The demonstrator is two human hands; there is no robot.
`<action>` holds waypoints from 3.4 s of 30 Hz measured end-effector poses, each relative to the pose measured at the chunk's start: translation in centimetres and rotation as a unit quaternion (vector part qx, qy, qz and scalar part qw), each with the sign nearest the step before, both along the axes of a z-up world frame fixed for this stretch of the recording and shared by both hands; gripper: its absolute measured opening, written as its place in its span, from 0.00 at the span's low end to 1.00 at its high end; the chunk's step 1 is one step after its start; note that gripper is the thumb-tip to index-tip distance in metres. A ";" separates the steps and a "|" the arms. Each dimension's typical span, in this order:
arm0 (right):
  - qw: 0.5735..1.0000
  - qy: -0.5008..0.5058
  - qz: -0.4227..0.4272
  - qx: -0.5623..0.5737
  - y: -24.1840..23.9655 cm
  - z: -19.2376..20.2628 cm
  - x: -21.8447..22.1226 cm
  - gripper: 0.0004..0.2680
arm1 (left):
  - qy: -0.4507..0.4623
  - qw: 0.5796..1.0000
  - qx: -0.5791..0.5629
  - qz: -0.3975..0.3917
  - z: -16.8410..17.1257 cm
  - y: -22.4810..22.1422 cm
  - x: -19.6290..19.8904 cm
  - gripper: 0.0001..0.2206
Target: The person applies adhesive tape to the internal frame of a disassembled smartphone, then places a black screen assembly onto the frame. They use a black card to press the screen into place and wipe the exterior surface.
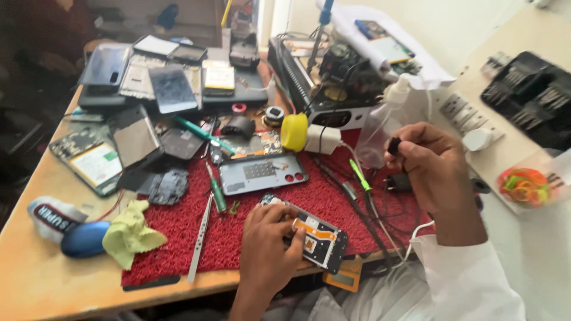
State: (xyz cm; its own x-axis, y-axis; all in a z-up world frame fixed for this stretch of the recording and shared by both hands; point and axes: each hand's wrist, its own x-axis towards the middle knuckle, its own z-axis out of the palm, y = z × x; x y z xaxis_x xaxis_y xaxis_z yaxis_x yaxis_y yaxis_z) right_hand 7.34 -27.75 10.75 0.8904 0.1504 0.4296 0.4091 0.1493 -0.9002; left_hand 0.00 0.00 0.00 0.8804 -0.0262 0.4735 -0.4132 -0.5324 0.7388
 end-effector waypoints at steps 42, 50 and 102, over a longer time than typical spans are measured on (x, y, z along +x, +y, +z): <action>0.930 -0.006 -0.254 -0.266 -5.7 -3.5 8.7 0.25 | 0.002 1.000 0.019 -0.005 -0.2 0.1 0.1 0.08; 0.936 -0.065 -0.288 -0.194 -6.2 -5.7 2.5 0.17 | -0.027 0.999 0.017 -0.007 -0.9 0.3 0.1 0.08; 0.887 -0.108 0.056 -0.446 7.7 -9.4 -5.3 0.07 | -0.026 0.994 -0.032 -0.097 -1.8 1.3 0.1 0.08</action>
